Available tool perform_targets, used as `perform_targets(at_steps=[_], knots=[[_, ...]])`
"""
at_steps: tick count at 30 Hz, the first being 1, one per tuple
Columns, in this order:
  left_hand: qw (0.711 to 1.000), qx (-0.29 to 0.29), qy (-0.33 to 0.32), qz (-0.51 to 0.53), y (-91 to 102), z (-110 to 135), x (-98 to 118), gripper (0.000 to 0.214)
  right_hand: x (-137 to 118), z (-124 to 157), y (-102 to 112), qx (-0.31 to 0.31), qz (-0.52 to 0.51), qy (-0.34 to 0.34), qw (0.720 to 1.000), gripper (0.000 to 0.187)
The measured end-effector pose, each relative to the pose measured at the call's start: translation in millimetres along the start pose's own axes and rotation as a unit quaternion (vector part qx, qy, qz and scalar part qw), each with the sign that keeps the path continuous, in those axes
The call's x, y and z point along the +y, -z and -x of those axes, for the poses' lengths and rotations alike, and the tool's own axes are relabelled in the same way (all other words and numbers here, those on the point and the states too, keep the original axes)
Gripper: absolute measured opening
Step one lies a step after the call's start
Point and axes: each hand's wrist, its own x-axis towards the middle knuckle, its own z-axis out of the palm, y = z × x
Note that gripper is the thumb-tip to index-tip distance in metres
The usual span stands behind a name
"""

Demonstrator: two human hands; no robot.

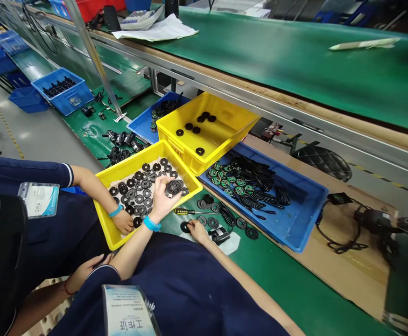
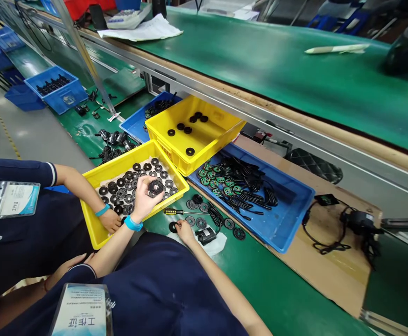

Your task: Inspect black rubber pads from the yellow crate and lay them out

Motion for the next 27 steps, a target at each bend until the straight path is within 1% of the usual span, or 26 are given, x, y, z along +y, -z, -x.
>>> perform_targets(at_steps=[2,4,7,9,11,14,17,20,25,27], knots=[[1.0,-0.01,0.004,0.022,1.7,5.9,10.2,0.047,5.0,-1.9,-1.0,-0.011,-0.026,-0.009,1.0,0.018],[0.999,-0.017,0.016,0.032,3.2,11.8,14.9,0.049,7.8,-1.3,-1.1,-0.016,-0.054,-0.013,0.998,0.016],[0.999,-0.012,0.031,0.014,5.2,20.0,16.9,0.054,8.5,3.2,1.7,-0.013,-0.072,-0.021,0.997,0.017],[1.0,-0.005,0.026,-0.004,6.7,24.2,18.2,0.055,7.0,7.4,5.1,-0.011,-0.072,-0.029,0.997,0.018],[1.0,-0.003,0.002,-0.021,8.6,26.6,20.7,0.054,3.5,12.3,8.6,-0.01,-0.076,-0.03,0.997,0.021],[0.996,0.006,-0.067,-0.053,12.6,27.5,25.4,0.056,-5.6,21.9,13.8,-0.006,-0.102,-0.012,0.995,0.024],[0.99,0.017,-0.122,-0.069,16.1,27.2,28.8,0.061,-16.0,34.8,20.0,0.007,-0.161,0.016,0.987,0.034],[0.988,0.011,-0.143,-0.061,16.3,27.5,30.2,0.066,-23.4,51.3,30.6,0.036,-0.235,0.046,0.97,0.048],[0.985,-0.012,-0.17,-0.037,6.3,31.0,33.1,0.072,-28.5,90.4,57.2,0.118,-0.338,0.073,0.931,0.08],[0.983,-0.031,-0.177,-0.026,-0.2,32.9,36.1,0.073,-30.4,109.0,67.0,0.142,-0.372,0.069,0.915,0.085]])
